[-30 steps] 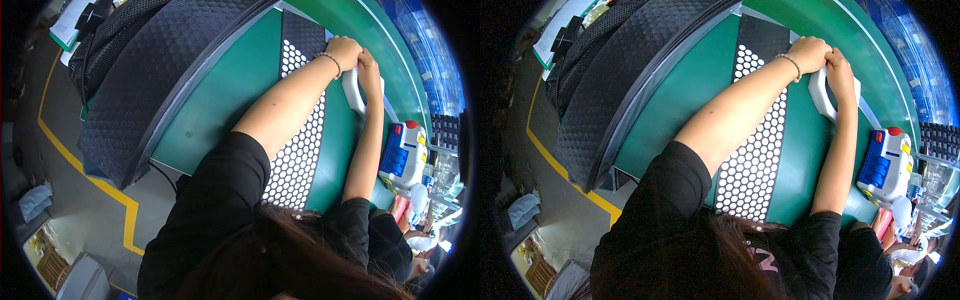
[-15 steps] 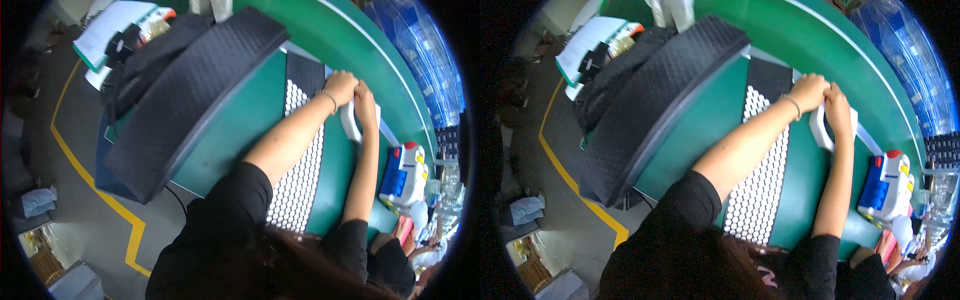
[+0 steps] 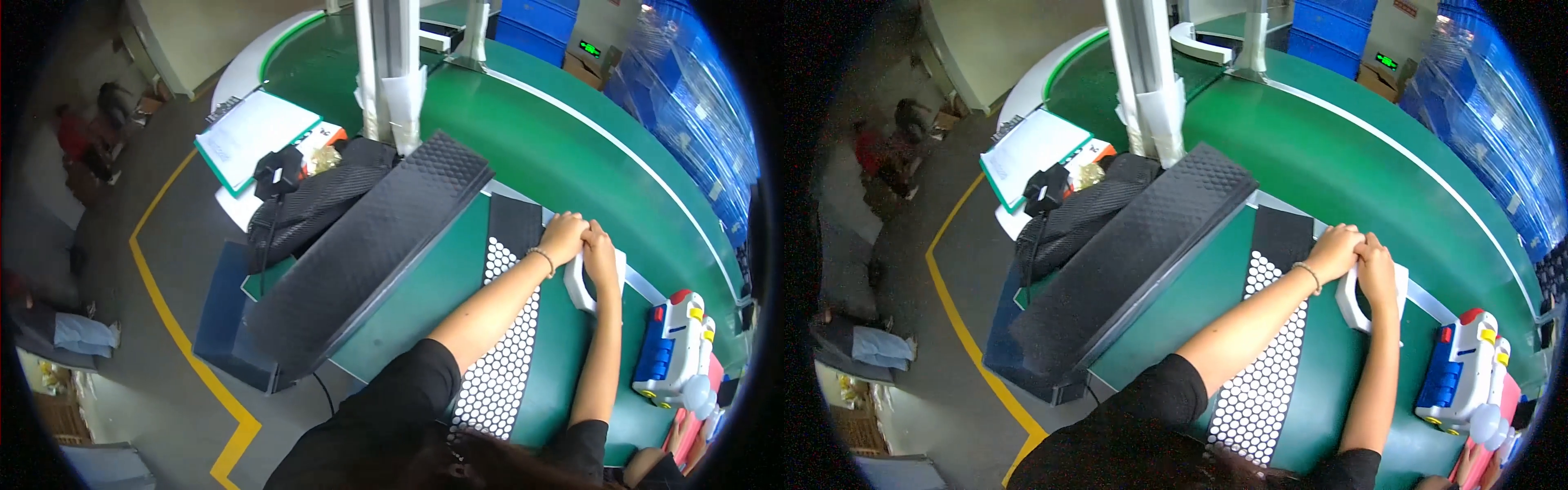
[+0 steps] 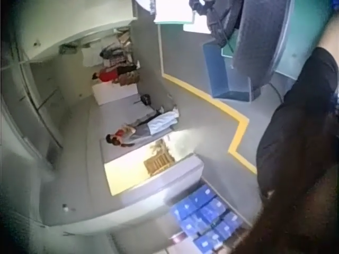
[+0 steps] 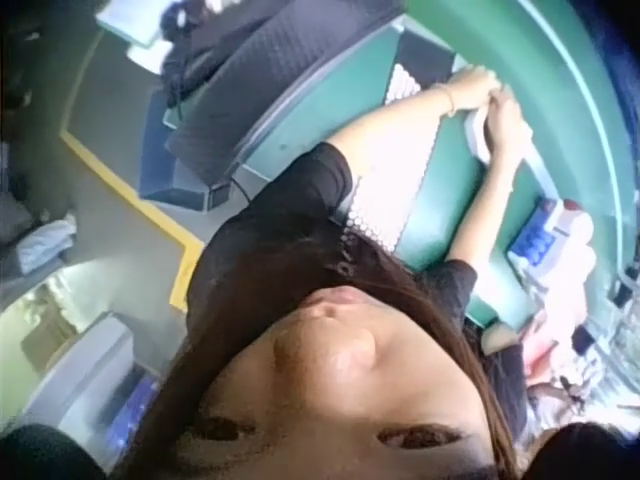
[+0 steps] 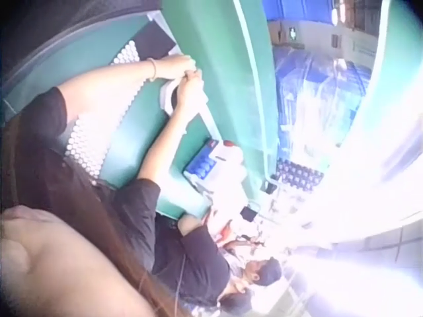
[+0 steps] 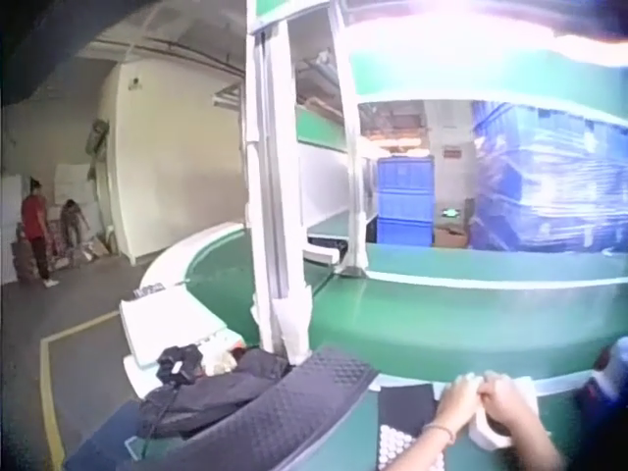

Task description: The person applies small adhesive pads by hand to the interior of a plastic toy's battery compartment.

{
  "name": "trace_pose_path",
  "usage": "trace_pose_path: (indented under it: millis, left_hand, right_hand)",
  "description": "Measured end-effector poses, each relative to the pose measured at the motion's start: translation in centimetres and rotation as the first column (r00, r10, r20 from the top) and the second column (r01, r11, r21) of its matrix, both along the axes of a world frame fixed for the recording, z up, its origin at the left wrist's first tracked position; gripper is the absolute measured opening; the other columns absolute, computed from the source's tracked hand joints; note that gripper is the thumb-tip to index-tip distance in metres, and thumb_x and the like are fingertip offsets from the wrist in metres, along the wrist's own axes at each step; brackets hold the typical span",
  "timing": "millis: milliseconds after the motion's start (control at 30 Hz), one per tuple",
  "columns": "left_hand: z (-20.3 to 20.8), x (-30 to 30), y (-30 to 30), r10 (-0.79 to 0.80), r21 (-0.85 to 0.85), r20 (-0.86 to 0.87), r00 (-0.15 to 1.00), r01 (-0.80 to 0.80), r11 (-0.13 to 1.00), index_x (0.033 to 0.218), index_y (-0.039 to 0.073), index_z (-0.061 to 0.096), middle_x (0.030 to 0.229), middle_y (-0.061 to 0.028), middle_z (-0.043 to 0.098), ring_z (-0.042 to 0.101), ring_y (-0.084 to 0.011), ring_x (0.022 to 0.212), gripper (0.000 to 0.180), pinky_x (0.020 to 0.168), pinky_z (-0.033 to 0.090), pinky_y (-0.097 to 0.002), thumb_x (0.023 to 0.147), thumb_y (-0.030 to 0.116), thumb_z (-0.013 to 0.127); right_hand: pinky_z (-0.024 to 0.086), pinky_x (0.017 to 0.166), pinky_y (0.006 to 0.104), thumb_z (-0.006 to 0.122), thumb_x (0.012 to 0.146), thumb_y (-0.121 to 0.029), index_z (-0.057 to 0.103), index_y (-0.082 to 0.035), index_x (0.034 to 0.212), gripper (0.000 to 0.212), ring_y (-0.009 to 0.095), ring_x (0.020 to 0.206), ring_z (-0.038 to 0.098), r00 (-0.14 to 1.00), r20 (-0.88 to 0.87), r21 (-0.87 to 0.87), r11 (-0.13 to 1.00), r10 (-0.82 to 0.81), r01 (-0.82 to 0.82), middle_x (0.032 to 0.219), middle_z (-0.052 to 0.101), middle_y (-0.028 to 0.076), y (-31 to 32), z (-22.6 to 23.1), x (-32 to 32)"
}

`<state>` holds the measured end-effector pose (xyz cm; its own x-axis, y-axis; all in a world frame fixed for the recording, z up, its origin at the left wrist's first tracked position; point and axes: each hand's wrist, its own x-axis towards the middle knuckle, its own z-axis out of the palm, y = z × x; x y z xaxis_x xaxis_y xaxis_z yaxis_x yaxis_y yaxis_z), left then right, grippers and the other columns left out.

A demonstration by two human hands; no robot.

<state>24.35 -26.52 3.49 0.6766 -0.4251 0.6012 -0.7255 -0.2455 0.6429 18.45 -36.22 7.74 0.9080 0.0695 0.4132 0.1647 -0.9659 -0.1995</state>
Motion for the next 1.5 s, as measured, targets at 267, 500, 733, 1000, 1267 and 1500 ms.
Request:
trace_pose_path:
  millis: [267, 500, 733, 1000, 1267, 1500]
  left_hand:
    - [-0.3, 0.4, -0.6, -0.01, -0.016, -0.025, 1.0, 0.01, 1.0, 0.072, 0.006, 0.058, 0.081, -0.01, 0.057, 0.053, -0.0291, 0.083, 0.006, 0.074, 0.041, -0.04, 0.068, 0.007, 0.055]
    - [-0.3, 0.3, -0.5, -0.007, 0.014, -0.034, 0.999, 0.008, 1.0, 0.073, 0.004, 0.059, 0.081, -0.0107, 0.058, 0.053, -0.0295, 0.083, 0.007, 0.074, 0.041, -0.0401, 0.068, 0.008, 0.056]
    - [-1.1, 0.5, -1.0, 0.056, -0.036, 0.035, 0.998, -0.055, 0.998, 0.069, 0.007, 0.061, 0.079, -0.0121, 0.059, 0.056, -0.03, 0.08, 0.009, 0.07, 0.043, -0.0412, 0.069, 0.013, 0.055]
    - [-1.1, 0.3, -1.7, 0.034, -0.009, -0.027, 0.999, -0.034, 0.999, 0.067, 0.006, 0.06, 0.08, -0.0104, 0.058, 0.054, -0.0274, 0.085, 0.006, 0.076, 0.04, -0.0386, 0.068, 0.01, 0.056]
    - [-0.9, 0.3, -1.4, 0.045, 0.04, -0.033, 0.998, -0.044, 0.998, 0.07, 0.007, 0.061, 0.083, -0.0099, 0.058, 0.053, -0.0268, 0.088, 0.006, 0.078, 0.04, -0.0388, 0.069, 0.011, 0.057]
    - [-0.8, 0.2, -1.4, 0.044, 0.053, -0.063, 0.997, -0.041, 0.998, 0.071, 0.006, 0.062, 0.085, -0.0115, 0.058, 0.053, -0.0275, 0.089, 0.007, 0.078, 0.04, -0.0393, 0.069, 0.009, 0.056]
  right_hand:
    - [0.044, 0.068, 0.041, 0.047, 0.073, -0.001, 0.061, -0.001, 0.076, 0.014, 0.033, 0.077, 0.055, 0.999, -0.028, 0.021, 0.999, -0.029, 0.029, 0.082, 0.054, 0.014, -0.4, -0.1, 0.2]
    - [0.043, 0.068, 0.042, 0.046, 0.072, 0.0, 0.057, 0.001, 0.074, 0.012, 0.034, 0.077, 0.054, 0.999, -0.034, 0.04, 0.999, -0.022, 0.023, 0.083, 0.054, 0.015, -0.2, 0.0, 0.2]
    - [0.042, 0.068, 0.0404, 0.045, 0.071, 0.002, 0.054, 0.008, 0.074, 0.011, 0.038, 0.077, 0.053, 0.996, 0.009, 0.091, 0.991, 0.094, -0.094, 0.081, 0.051, 0.022, -0.4, -0.4, 0.5]
    - [0.042, 0.064, 0.039, 0.044, 0.072, 0.004, 0.052, 0.007, 0.076, 0.009, 0.035, 0.073, 0.054, 0.995, -0.001, 0.108, 0.99, 0.096, -0.096, 0.081, 0.051, 0.02, -1.2, -0.8, 0.6]
    - [0.043, 0.065, 0.0395, 0.044, 0.072, 0.004, 0.051, 0.007, 0.072, 0.007, 0.037, 0.073, 0.053, 0.996, 0.005, 0.102, 0.99, 0.094, -0.094, 0.082, 0.051, 0.021, -1.6, -1.2, 0.9]
    - [0.042, 0.065, 0.0376, 0.044, 0.073, 0.004, 0.05, 0.008, 0.073, 0.007, 0.034, 0.072, 0.053, 0.994, 0.006, 0.124, 0.986, 0.113, -0.113, 0.079, 0.05, 0.02, -1.4, -1.1, 0.8]
